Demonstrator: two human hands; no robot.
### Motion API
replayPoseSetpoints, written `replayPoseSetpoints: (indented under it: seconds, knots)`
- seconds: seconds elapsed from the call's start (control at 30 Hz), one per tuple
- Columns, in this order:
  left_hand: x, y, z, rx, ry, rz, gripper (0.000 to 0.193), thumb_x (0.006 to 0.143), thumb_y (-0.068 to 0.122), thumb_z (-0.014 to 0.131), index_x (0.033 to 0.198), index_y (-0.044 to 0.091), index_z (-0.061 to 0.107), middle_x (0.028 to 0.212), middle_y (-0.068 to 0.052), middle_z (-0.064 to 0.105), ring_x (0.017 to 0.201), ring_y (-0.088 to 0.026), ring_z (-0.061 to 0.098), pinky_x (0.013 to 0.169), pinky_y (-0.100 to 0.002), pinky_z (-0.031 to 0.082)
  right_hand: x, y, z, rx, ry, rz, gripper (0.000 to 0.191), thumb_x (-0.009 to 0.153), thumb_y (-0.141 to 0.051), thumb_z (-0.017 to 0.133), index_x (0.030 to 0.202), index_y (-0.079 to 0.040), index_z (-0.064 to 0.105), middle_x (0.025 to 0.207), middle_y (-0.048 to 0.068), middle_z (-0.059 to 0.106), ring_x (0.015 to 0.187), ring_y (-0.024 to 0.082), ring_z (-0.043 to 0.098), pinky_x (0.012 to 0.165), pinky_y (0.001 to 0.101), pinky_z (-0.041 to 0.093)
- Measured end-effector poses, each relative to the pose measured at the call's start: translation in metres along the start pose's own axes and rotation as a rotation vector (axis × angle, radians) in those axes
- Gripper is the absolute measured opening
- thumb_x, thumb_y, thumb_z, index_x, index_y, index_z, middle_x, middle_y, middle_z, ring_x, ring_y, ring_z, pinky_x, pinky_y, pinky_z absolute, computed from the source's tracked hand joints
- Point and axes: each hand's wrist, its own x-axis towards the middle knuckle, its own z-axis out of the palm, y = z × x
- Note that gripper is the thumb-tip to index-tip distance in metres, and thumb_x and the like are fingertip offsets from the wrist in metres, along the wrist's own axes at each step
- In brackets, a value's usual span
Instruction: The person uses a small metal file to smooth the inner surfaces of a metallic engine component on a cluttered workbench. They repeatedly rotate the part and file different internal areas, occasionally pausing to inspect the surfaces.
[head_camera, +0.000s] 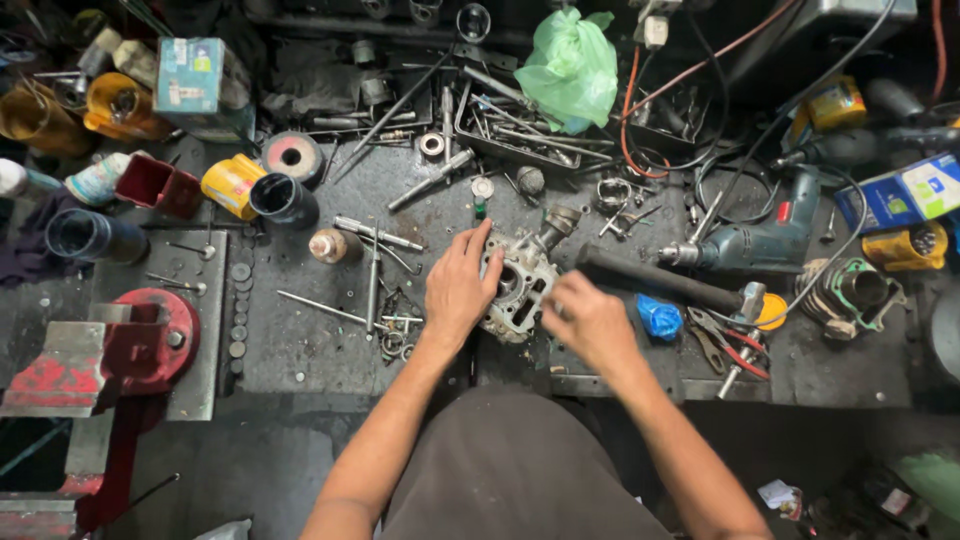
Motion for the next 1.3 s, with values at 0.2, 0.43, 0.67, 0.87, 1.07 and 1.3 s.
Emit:
replayPoseSetpoints:
  seconds: [0.2,0.43,0.67,0.87,1.07,1.3]
  knots:
    - [0.002,-0.001,0.002,0.014,0.036,0.022,0.043,0.097,0.031,0.067,0.134,0.009,0.063,0.120,-0.010,0.068,0.102,-0.032,0.070,0.084,-0.043,0.056,-0.001,-0.014,0.003,0.066,0.087,0.065,0.012,0.082,-0.017,0.077,0.091,-0.009,0.075,0.097,0.006,0.071,0.078,0.030,0.072,0.068,0.0396,0.057]
    - [0.002,0.000,0.002,0.003,0.052,0.011,0.042,0.097,0.031,0.067,0.134,0.012,0.063,0.117,-0.010,0.069,0.100,-0.032,0.070,0.083,-0.043,0.056,0.003,-0.019,-0.002,0.052,0.107,0.050,0.014,0.082,-0.016,0.076,0.094,-0.009,0.074,0.097,0.006,0.070,0.083,0.031,0.072,0.069,0.0384,0.057]
    - [0.003,0.001,0.002,0.008,0.069,0.011,0.041,0.097,0.031,0.067,0.133,0.013,0.063,0.116,-0.009,0.069,0.100,-0.032,0.070,0.082,-0.043,0.056,-0.001,-0.004,0.001,0.015,0.026,0.098,0.013,0.081,-0.020,0.078,0.092,-0.012,0.076,0.098,0.003,0.072,0.082,0.028,0.073,0.071,0.0387,0.057]
    - [0.003,0.002,0.007,0.016,0.036,-0.015,0.042,0.098,0.033,0.067,0.135,0.014,0.063,0.117,-0.009,0.069,0.100,-0.033,0.070,0.082,-0.044,0.056,-0.004,-0.015,0.001,0.143,0.002,0.015,0.016,0.081,-0.021,0.077,0.093,-0.012,0.075,0.099,0.004,0.069,0.083,0.027,0.073,0.071,0.0372,0.059]
    - [0.003,0.004,0.005,-0.026,0.009,-0.024,0.043,0.099,0.031,0.065,0.137,0.012,0.060,0.123,-0.011,0.068,0.105,-0.034,0.069,0.085,-0.045,0.055,-0.005,-0.001,0.002,0.031,-0.003,0.090,0.014,0.081,-0.021,0.078,0.092,-0.012,0.075,0.097,0.005,0.068,0.076,0.028,0.072,0.066,0.0389,0.057]
    - [0.003,0.007,0.005,-0.036,-0.004,-0.013,0.040,0.100,0.029,0.065,0.136,0.012,0.060,0.123,-0.012,0.068,0.108,-0.035,0.068,0.088,-0.045,0.054,-0.006,-0.001,0.006,0.098,0.093,0.042,0.014,0.081,-0.019,0.077,0.091,-0.010,0.073,0.097,0.006,0.069,0.077,0.030,0.072,0.065,0.0396,0.058]
